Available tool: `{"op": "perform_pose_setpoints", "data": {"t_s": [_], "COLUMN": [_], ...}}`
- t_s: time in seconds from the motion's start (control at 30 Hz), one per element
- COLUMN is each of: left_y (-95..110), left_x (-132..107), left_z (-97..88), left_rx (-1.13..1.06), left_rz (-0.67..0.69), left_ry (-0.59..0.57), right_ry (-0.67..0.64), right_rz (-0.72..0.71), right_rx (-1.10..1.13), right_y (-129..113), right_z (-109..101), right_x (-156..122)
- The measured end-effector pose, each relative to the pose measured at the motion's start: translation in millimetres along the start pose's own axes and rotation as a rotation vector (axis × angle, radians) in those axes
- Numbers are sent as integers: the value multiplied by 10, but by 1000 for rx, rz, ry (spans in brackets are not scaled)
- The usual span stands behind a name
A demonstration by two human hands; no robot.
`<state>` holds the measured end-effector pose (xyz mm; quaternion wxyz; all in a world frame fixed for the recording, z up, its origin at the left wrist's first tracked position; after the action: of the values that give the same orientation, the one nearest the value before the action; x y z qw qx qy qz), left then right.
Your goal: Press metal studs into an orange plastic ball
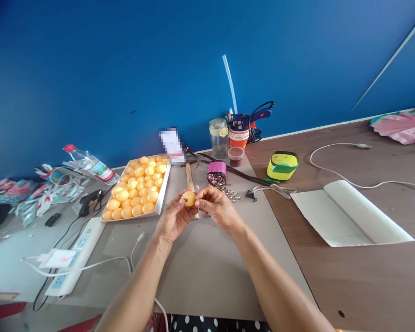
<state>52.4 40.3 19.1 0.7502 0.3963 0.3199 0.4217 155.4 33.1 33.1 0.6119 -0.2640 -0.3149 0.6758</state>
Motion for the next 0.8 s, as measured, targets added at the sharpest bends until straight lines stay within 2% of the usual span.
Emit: {"op": "perform_pose_setpoints", "data": {"t_s": [0.2,0.3,0.53,0.8], "left_y": [31,44,37,80], "left_x": [8,4,0,9], "left_z": [-36,-36,-75,-78], "left_rx": [50,84,146,162], "left_rz": [50,62,76,130], "left_ry": [38,52,122,134], "right_ry": [-50,-36,14,65], "right_rz": [75,55,-31,-92], "right_rx": [7,-9,-290,-467], "right_y": [40,19,15,-7], "right_z": [82,77,22,15], "right_x": [-18,-16,6,-15]}}
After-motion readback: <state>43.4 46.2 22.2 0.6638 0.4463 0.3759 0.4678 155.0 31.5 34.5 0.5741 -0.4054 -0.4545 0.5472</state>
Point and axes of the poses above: each hand's wrist, its own x-axis towards the middle knuckle, its own z-axis out of the palm, y = z × x, the point moved 9 cm from there along x, towards the middle knuckle, and after that the axes turned 11 degrees about x, right-handed, at the moved point
